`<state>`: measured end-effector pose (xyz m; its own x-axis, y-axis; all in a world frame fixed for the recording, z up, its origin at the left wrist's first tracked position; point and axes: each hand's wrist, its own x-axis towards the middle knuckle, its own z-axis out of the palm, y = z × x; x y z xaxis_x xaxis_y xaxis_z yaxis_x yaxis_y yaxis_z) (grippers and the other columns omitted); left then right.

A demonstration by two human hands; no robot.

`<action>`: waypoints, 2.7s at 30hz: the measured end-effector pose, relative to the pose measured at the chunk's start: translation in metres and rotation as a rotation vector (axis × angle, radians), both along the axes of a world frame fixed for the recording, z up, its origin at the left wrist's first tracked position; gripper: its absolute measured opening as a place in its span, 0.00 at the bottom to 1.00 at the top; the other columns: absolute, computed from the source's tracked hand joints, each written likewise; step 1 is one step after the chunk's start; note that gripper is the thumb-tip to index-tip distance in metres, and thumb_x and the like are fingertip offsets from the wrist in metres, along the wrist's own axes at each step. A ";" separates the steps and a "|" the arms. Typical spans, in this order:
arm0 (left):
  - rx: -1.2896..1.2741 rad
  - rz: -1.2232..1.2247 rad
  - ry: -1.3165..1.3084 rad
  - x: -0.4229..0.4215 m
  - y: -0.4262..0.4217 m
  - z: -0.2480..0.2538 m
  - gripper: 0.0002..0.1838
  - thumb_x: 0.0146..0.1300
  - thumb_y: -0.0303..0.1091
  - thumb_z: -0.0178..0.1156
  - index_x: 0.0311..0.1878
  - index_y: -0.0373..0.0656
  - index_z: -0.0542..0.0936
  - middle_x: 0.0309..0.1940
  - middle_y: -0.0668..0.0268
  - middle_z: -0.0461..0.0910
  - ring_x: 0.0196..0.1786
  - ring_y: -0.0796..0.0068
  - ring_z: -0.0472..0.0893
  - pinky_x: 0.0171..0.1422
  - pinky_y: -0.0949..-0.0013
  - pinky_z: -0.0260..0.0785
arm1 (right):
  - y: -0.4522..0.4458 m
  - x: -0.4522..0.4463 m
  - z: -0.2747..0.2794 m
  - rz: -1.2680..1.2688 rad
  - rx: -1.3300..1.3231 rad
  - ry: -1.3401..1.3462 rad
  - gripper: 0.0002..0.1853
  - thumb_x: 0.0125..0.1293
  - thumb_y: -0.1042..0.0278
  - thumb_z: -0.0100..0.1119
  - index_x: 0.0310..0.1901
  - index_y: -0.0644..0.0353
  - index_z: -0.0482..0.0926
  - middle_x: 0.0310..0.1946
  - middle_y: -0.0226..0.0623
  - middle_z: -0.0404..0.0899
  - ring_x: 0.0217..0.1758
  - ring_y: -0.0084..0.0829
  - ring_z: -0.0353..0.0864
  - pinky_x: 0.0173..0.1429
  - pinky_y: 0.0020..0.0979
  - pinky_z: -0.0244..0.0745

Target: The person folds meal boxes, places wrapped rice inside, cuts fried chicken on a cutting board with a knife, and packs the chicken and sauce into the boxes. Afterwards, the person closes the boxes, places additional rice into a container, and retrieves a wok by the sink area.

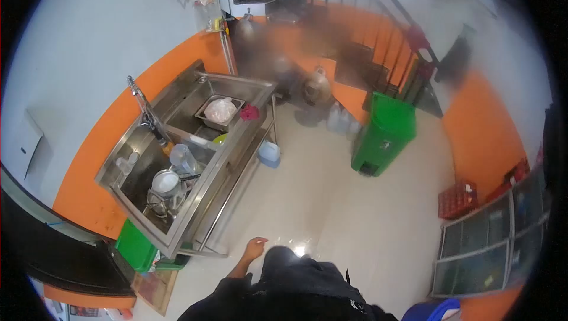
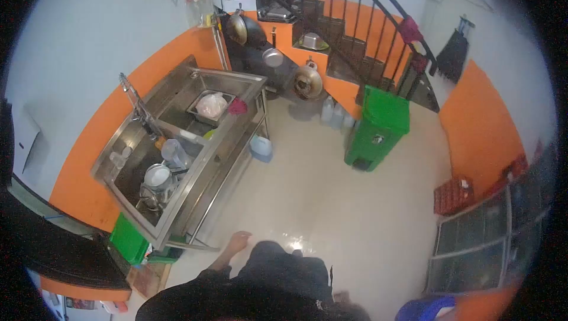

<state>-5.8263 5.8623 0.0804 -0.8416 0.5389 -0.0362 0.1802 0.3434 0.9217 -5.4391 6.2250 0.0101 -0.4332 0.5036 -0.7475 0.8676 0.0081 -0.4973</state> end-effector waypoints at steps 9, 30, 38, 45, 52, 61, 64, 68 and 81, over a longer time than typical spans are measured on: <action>0.280 0.451 -0.445 -0.257 0.096 0.132 0.15 0.69 0.38 0.53 0.47 0.36 0.80 0.17 0.73 0.69 0.19 0.82 0.68 0.24 0.75 0.63 | 0.318 -0.507 0.025 0.088 0.506 0.573 0.08 0.59 0.73 0.56 0.23 0.61 0.72 0.16 0.32 0.70 0.15 0.25 0.67 0.16 0.30 0.65; 0.084 0.522 0.439 -1.164 0.441 0.407 0.17 0.66 0.42 0.56 0.45 0.38 0.84 0.33 0.60 0.83 0.38 0.70 0.81 0.45 0.67 0.72 | 0.305 -1.536 0.426 0.783 -0.009 1.398 0.14 0.68 0.70 0.54 0.52 0.67 0.74 0.38 0.40 0.83 0.41 0.35 0.83 0.46 0.33 0.76; -0.191 0.693 0.712 -1.330 0.507 0.400 0.16 0.62 0.46 0.60 0.36 0.41 0.86 0.34 0.52 0.83 0.41 0.50 0.82 0.49 0.54 0.72 | 0.262 -1.696 0.451 0.622 0.723 1.363 0.17 0.71 0.58 0.49 0.41 0.68 0.75 0.34 0.55 0.79 0.41 0.55 0.78 0.47 0.49 0.71; -0.457 0.576 0.969 -1.327 0.493 0.420 0.13 0.61 0.41 0.60 0.36 0.43 0.87 0.33 0.53 0.83 0.42 0.51 0.81 0.47 0.53 0.72 | 0.252 -1.716 0.435 0.620 0.304 1.515 0.18 0.69 0.71 0.46 0.57 0.71 0.69 0.50 0.61 0.75 0.56 0.56 0.73 0.60 0.48 0.66; -0.324 0.728 0.714 -1.338 0.462 0.417 0.12 0.61 0.42 0.60 0.34 0.44 0.85 0.32 0.53 0.83 0.38 0.51 0.83 0.45 0.51 0.74 | 0.241 -1.717 0.432 0.537 0.184 1.506 0.16 0.71 0.68 0.44 0.53 0.71 0.72 0.47 0.61 0.76 0.53 0.57 0.75 0.58 0.47 0.68; -0.232 0.649 0.503 -1.336 0.436 0.442 0.13 0.62 0.43 0.61 0.40 0.46 0.87 0.27 0.52 0.82 0.34 0.58 0.83 0.43 0.59 0.73 | 0.240 -1.713 0.425 0.553 0.143 1.456 0.12 0.69 0.70 0.48 0.45 0.70 0.75 0.41 0.60 0.77 0.48 0.56 0.78 0.54 0.46 0.71; -0.288 0.626 0.542 -1.333 0.428 0.450 0.14 0.62 0.43 0.62 0.42 0.43 0.86 0.29 0.51 0.82 0.34 0.61 0.83 0.44 0.62 0.73 | 0.236 -1.714 0.428 0.560 0.131 1.397 0.11 0.68 0.71 0.49 0.45 0.69 0.75 0.40 0.59 0.78 0.47 0.56 0.78 0.54 0.47 0.71; -0.249 0.628 0.502 -1.333 0.414 0.444 0.14 0.62 0.43 0.63 0.41 0.42 0.86 0.28 0.53 0.81 0.32 0.65 0.81 0.41 0.63 0.71 | 0.235 -1.702 0.444 0.576 0.178 1.372 0.10 0.68 0.70 0.50 0.44 0.68 0.74 0.41 0.60 0.78 0.47 0.58 0.78 0.52 0.49 0.71; -0.328 0.550 0.568 -1.357 0.419 0.450 0.14 0.60 0.44 0.63 0.40 0.44 0.86 0.32 0.52 0.84 0.38 0.55 0.84 0.46 0.59 0.72 | 0.241 -1.618 0.429 0.545 0.003 1.323 0.08 0.72 0.69 0.48 0.45 0.65 0.72 0.24 0.40 0.72 0.25 0.29 0.72 0.31 0.33 0.66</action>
